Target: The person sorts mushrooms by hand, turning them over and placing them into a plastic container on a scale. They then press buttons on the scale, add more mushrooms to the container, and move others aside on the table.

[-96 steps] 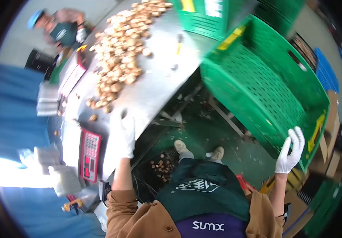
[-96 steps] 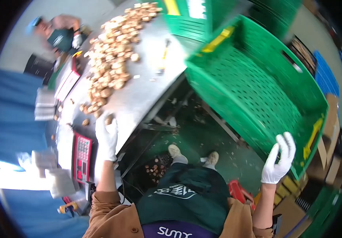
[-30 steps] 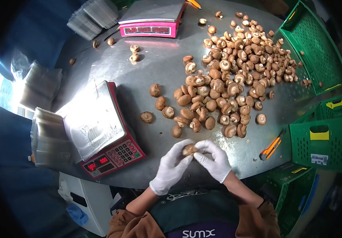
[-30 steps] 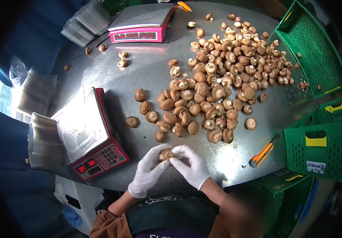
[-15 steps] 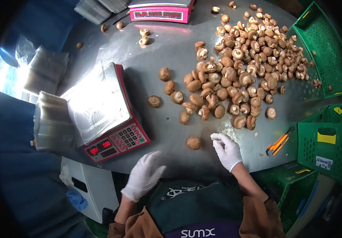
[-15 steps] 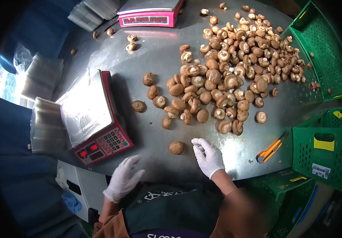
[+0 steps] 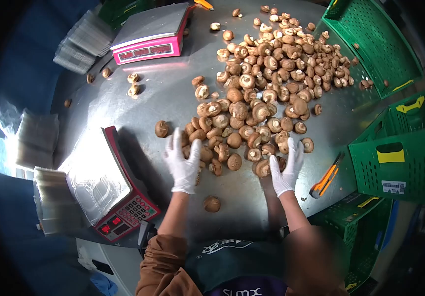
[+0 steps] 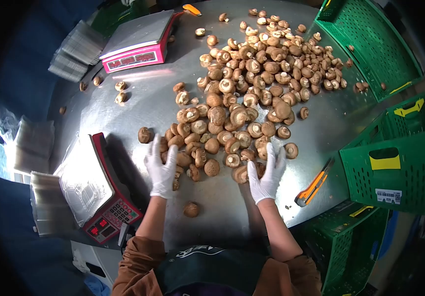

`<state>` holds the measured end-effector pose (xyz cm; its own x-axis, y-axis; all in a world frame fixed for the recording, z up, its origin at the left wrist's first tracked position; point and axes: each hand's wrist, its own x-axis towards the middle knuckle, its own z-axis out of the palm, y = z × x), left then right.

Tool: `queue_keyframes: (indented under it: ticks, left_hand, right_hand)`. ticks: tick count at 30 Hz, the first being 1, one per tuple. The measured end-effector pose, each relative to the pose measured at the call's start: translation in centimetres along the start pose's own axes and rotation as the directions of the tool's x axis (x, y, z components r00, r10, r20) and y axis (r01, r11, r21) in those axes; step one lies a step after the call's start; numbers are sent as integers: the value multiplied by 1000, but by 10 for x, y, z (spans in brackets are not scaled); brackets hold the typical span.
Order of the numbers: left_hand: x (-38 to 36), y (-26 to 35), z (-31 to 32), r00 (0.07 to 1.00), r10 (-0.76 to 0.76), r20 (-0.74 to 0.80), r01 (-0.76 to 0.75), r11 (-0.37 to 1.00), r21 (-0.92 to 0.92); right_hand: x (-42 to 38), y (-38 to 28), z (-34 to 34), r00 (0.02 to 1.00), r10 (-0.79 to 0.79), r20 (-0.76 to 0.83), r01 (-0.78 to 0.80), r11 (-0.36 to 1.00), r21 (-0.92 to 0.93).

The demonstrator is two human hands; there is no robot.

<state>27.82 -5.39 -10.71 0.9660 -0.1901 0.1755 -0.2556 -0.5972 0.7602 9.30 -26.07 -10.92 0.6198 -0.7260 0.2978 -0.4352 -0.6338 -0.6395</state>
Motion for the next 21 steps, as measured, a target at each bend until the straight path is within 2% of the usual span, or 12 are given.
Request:
queue_keyframes:
  ticks: [1, 2, 5, 6, 9, 10, 13, 14, 15, 17, 19, 21]
  left_hand:
    - [-8, 15, 10, 995, 100, 4, -100, 987, 128]
    - [-14, 31, 15, 999, 47, 21, -49, 986, 159]
    - [-19, 36, 24, 978, 130, 165, -141, 989, 53]
    - [-22, 42, 22, 965, 167, 202, -189, 977, 98]
    - [-23, 53, 11, 953, 134, 272, -206, 944, 257]
    - [-25, 62, 8, 970, 101, 222, -171, 931, 323]
    - [-2, 82, 12, 951, 274, 140, -300, 926, 228]
    - [13, 84, 25, 914, 389, 111, -398, 914, 78]
    - [27, 100, 34, 898, 406, 167, -416, 909, 28]
    - [48, 131, 60, 857, 452, 247, -497, 851, 167]
    - [62, 130, 92, 793, 428, 434, -575, 760, 302]
    - [73, 121, 108, 795, 383, 471, -579, 712, 398]
  right_hand:
    - [3, 0, 9, 1000, -14, 19, 12, 997, 72]
    - [4, -7, 17, 1000, 12, 29, -15, 995, 96]
    - [10, -35, 39, 999, -1, -53, 4, 998, 59]
    - [9, -38, 43, 999, 5, -39, -3, 999, 39]
    - [10, -47, 42, 998, -65, -11, 64, 998, -7]
    - [11, -47, 36, 997, -69, 21, 69, 998, -12]
    - [12, -34, 20, 994, -58, 93, 49, 995, 88]
    - [10, -28, 19, 995, -53, 84, 47, 997, 62]
    - [8, -26, 18, 993, -45, 106, 38, 997, 68]
    - [9, -25, 15, 989, -33, 145, 23, 997, 72]
    - [12, -27, 7, 978, -42, 206, 38, 999, 26]
    - [18, -24, -2, 991, -71, 109, 62, 995, 84]
